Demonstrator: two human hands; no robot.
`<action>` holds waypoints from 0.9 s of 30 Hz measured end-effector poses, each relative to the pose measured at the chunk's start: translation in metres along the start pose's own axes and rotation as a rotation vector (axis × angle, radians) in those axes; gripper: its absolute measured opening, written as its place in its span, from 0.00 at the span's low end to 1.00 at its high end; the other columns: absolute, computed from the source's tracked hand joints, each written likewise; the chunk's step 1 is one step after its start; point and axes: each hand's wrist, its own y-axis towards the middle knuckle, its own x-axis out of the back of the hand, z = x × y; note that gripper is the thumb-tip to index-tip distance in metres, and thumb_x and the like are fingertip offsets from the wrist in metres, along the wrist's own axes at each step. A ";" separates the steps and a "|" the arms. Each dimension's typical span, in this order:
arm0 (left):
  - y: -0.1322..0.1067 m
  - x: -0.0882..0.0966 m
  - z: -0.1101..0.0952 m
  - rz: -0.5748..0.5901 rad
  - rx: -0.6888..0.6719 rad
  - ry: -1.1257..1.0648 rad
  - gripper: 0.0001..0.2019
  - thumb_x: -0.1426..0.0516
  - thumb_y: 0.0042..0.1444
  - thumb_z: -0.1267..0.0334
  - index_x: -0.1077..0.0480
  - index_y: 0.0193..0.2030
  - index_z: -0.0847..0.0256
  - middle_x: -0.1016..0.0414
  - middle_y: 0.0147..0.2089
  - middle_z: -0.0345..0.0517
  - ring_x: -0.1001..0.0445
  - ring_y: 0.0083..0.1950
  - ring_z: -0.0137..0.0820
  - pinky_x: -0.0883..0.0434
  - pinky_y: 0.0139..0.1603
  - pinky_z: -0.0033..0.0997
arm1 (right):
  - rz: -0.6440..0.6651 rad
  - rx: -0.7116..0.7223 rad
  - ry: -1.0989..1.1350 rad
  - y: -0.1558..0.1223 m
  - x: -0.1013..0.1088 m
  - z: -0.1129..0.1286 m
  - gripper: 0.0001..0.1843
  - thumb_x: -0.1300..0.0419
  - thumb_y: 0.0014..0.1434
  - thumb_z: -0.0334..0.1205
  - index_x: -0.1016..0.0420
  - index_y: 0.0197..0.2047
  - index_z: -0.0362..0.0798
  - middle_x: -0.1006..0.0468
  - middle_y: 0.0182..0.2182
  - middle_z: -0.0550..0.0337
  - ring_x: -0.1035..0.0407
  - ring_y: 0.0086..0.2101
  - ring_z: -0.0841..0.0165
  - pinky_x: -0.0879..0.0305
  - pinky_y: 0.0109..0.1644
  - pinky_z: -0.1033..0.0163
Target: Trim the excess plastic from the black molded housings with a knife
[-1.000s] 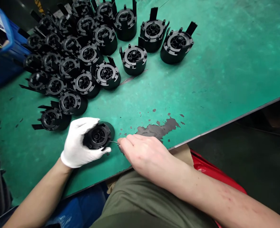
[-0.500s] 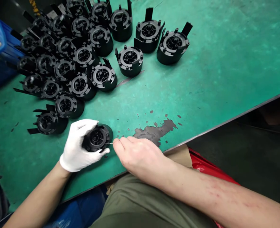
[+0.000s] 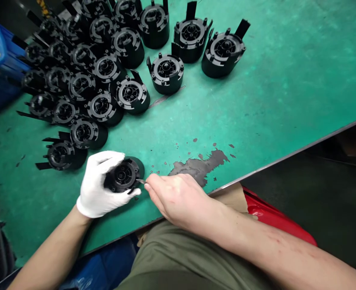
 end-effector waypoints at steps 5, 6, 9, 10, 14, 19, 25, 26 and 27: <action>-0.001 -0.001 0.001 0.009 -0.002 -0.025 0.39 0.25 0.59 0.45 0.32 0.69 0.59 0.26 0.60 0.56 0.23 0.61 0.45 0.22 0.64 0.46 | 0.048 -0.032 0.013 0.000 0.001 0.000 0.18 0.54 0.84 0.41 0.31 0.41 0.49 0.26 0.27 0.64 0.37 0.24 0.70 0.54 0.32 0.56; -0.001 -0.001 0.002 0.013 0.001 -0.028 0.39 0.25 0.59 0.45 0.32 0.69 0.59 0.26 0.60 0.56 0.23 0.62 0.45 0.22 0.64 0.46 | 0.062 -0.041 0.009 0.000 0.000 0.001 0.18 0.54 0.84 0.41 0.31 0.40 0.49 0.26 0.27 0.64 0.38 0.24 0.70 0.55 0.32 0.56; -0.002 -0.001 0.002 0.018 0.008 -0.034 0.39 0.25 0.59 0.45 0.33 0.70 0.58 0.27 0.61 0.56 0.23 0.62 0.45 0.22 0.65 0.45 | 0.109 -0.074 -0.001 0.001 0.001 0.002 0.19 0.55 0.84 0.42 0.32 0.41 0.50 0.26 0.27 0.64 0.40 0.24 0.69 0.57 0.32 0.56; -0.002 -0.001 0.001 0.020 0.008 -0.036 0.39 0.25 0.59 0.45 0.33 0.70 0.58 0.27 0.61 0.56 0.23 0.63 0.45 0.23 0.65 0.45 | 0.128 -0.087 0.000 0.002 0.002 0.003 0.18 0.55 0.84 0.42 0.32 0.41 0.50 0.25 0.28 0.64 0.41 0.24 0.69 0.57 0.32 0.56; -0.003 -0.001 0.001 0.030 0.009 -0.047 0.40 0.25 0.59 0.46 0.34 0.72 0.58 0.28 0.62 0.57 0.25 0.64 0.46 0.23 0.66 0.45 | 0.191 -0.129 0.038 0.006 0.008 0.006 0.17 0.53 0.84 0.42 0.33 0.40 0.51 0.27 0.27 0.65 0.43 0.24 0.69 0.58 0.32 0.56; -0.003 -0.002 0.001 0.036 0.027 -0.045 0.40 0.26 0.60 0.46 0.33 0.72 0.58 0.28 0.62 0.57 0.25 0.64 0.47 0.23 0.67 0.46 | 0.242 -0.169 0.129 0.009 0.013 0.007 0.17 0.54 0.84 0.42 0.35 0.40 0.51 0.30 0.26 0.66 0.43 0.25 0.69 0.58 0.33 0.56; -0.003 -0.001 0.001 0.041 0.027 -0.036 0.39 0.26 0.60 0.46 0.33 0.71 0.58 0.28 0.62 0.58 0.24 0.64 0.47 0.23 0.66 0.47 | 0.248 -0.192 0.251 0.013 0.012 0.009 0.18 0.53 0.83 0.42 0.39 0.37 0.52 0.34 0.26 0.67 0.44 0.25 0.69 0.57 0.34 0.57; -0.003 -0.001 0.001 0.037 0.024 -0.034 0.39 0.26 0.60 0.46 0.33 0.71 0.58 0.28 0.62 0.58 0.25 0.64 0.47 0.23 0.66 0.47 | 0.245 -0.198 0.271 0.014 0.012 0.008 0.18 0.53 0.83 0.41 0.40 0.37 0.53 0.35 0.26 0.68 0.44 0.25 0.69 0.56 0.34 0.57; -0.003 -0.001 0.001 0.034 0.021 -0.033 0.39 0.26 0.61 0.46 0.33 0.71 0.59 0.28 0.62 0.58 0.25 0.64 0.47 0.23 0.66 0.47 | 0.244 -0.204 0.292 0.015 0.012 0.008 0.18 0.52 0.83 0.41 0.40 0.36 0.53 0.36 0.25 0.68 0.43 0.25 0.70 0.56 0.34 0.57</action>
